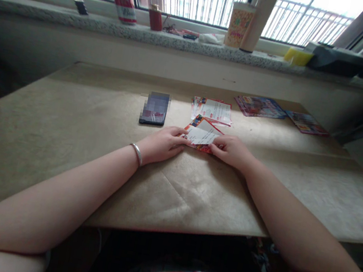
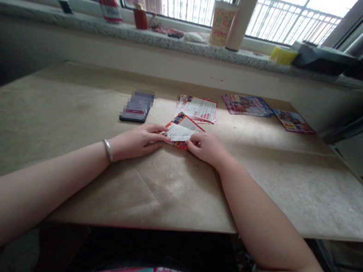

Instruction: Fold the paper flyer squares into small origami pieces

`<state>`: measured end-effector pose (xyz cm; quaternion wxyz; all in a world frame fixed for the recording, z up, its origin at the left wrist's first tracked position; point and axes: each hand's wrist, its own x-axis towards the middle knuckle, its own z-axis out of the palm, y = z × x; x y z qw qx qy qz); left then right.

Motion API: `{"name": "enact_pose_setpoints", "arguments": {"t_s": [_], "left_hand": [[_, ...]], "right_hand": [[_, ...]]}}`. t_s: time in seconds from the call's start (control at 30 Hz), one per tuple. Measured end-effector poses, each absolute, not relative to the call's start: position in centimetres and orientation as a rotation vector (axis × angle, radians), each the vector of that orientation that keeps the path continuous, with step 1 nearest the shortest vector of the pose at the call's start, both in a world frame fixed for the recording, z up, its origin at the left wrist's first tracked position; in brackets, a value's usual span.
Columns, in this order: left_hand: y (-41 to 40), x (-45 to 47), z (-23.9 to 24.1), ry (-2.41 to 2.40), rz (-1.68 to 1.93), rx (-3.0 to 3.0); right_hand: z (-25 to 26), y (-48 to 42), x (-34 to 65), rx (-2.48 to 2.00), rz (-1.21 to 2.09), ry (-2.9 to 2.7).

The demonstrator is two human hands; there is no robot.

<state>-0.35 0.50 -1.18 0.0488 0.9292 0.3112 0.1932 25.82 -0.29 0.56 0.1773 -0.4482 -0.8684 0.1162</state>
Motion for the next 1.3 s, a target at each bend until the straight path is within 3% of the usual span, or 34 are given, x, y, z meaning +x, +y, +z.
{"name": "enact_pose_setpoints", "arguments": {"t_s": [0.63, 1.03, 1.3], "left_hand": [[0.6, 0.4, -0.9, 1.228, 0.577, 2.673], [1.2, 0.9, -1.4, 1.455, 0.868, 2.115], [1.1, 0.8, -1.4, 1.5, 0.766, 2.32]], "right_hand": [[0.1, -0.1, 24.9, -1.677, 0.203, -2.249], [0.0, -0.5, 24.3, -1.612, 0.079, -2.307], [0.2, -0.5, 24.8, -1.511, 0.181, -2.277]]}}
